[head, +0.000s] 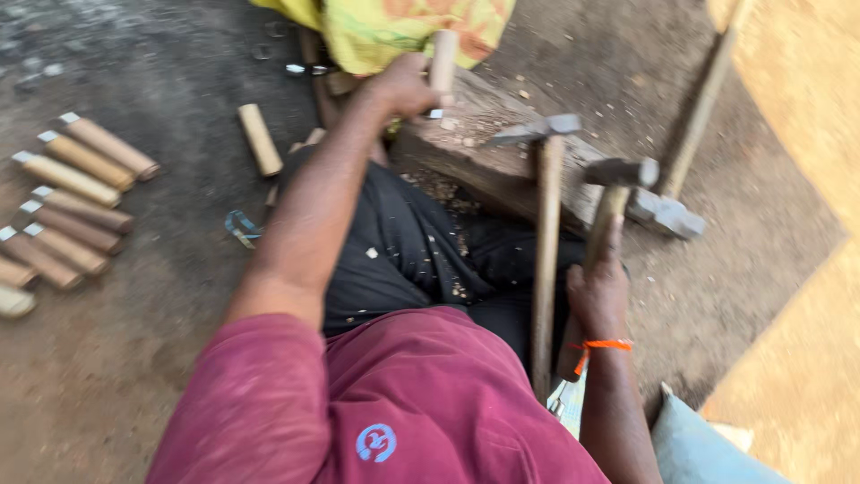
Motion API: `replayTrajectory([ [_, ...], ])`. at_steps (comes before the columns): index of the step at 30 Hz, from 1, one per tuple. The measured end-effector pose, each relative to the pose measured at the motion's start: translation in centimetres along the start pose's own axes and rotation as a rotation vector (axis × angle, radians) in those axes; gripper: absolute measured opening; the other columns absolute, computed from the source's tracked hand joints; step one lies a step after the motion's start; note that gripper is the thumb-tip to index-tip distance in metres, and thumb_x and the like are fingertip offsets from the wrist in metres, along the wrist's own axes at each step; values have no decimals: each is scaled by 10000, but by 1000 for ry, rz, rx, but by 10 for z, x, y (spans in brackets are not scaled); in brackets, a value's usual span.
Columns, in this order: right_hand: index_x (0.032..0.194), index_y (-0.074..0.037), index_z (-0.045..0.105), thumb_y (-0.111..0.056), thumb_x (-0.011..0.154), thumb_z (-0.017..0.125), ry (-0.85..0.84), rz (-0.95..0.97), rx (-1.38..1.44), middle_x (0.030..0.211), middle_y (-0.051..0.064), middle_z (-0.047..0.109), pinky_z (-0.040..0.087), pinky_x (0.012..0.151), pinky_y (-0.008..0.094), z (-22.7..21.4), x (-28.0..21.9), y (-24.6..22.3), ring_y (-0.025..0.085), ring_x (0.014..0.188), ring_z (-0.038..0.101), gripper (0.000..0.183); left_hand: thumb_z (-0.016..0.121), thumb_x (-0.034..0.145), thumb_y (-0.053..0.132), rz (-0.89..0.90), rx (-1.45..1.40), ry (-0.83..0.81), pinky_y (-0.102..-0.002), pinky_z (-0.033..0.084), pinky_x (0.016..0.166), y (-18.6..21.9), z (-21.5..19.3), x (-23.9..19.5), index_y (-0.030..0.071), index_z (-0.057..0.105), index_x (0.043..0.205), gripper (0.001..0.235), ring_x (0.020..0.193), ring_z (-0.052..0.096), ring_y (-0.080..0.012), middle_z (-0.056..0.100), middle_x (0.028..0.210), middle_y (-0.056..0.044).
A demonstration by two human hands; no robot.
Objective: The person shapes and finishes wooden tool handles using a small adze-like hammer and by fitting metal rings onto the ends of the wood pieces.
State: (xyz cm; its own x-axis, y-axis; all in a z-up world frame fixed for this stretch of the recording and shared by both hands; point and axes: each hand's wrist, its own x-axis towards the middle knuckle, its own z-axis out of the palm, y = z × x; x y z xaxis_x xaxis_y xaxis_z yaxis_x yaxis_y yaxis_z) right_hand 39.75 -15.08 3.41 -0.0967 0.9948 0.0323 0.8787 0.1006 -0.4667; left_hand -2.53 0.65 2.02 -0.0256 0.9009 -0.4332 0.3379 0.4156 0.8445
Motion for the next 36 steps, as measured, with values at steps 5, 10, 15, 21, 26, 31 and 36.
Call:
replayTrajectory([
  [5, 1680, -250, 140, -32, 774, 707, -66, 72, 24, 1063, 307, 703, 568, 822, 487, -3, 4, 9, 443, 932, 697, 1090, 839, 862, 236, 201, 728, 207, -452, 583, 843, 15, 4, -29, 41, 740, 1146, 358, 914, 720, -302, 742, 1016, -182],
  [10, 1673, -270, 208, 83, 785, 684, -96, 224, 431, 1153, 150, 699, 577, 611, 355, -42, 4, -36, 203, 728, 656, 1067, 843, 789, 128, 561, 863, 406, -367, 596, 799, 47, 26, -54, 24, 728, 1014, 273, 878, 663, -262, 703, 959, -144],
  [15, 1720, -245, 92, 109, 908, 694, 70, -86, 763, 1097, 123, 636, 593, 702, 314, -60, -3, -48, 153, 859, 654, 1071, 803, 830, 190, 619, 672, 375, -392, 597, 846, 37, 44, -27, 63, 704, 953, 203, 896, 675, -238, 681, 939, -116],
  [21, 1740, -306, 23, 164, 925, 716, 210, -452, 699, 1203, 116, 609, 589, 826, 336, -68, 20, -85, 174, 987, 635, 1168, 828, 916, 280, 948, 362, 474, -430, 579, 895, 22, 48, -4, 71, 666, 1161, 360, 947, 677, -272, 672, 943, -99],
  [26, 1676, -322, 44, 216, 889, 715, 300, -511, 625, 1750, 102, 108, 592, 853, 382, -101, 22, -91, 214, 1054, 621, 1165, 816, 941, 265, 983, 118, 444, -423, 583, 914, 0, 57, -13, 108, 621, 1205, 364, 1050, 686, -277, 681, 1067, -80],
  [31, 1604, -362, 236, 176, 1016, 714, 386, -599, 499, 1381, -62, 404, 519, 749, 308, -89, 52, -122, 133, 896, 612, 930, 849, 887, 246, 948, 70, 449, -420, 586, 883, 3, 54, -11, 125, 623, 1213, 415, 1032, 683, -282, 681, 1056, -69],
  [36, 1587, -57, 494, 36, 808, 767, -191, -315, -48, 969, 156, 653, 533, 755, 359, -57, 79, -164, 268, 840, 640, 831, 864, 891, 235, 955, 113, 473, -411, 585, 860, 7, 55, -15, 118, 612, 1247, 452, 1013, 678, -280, 663, 1050, -81],
])
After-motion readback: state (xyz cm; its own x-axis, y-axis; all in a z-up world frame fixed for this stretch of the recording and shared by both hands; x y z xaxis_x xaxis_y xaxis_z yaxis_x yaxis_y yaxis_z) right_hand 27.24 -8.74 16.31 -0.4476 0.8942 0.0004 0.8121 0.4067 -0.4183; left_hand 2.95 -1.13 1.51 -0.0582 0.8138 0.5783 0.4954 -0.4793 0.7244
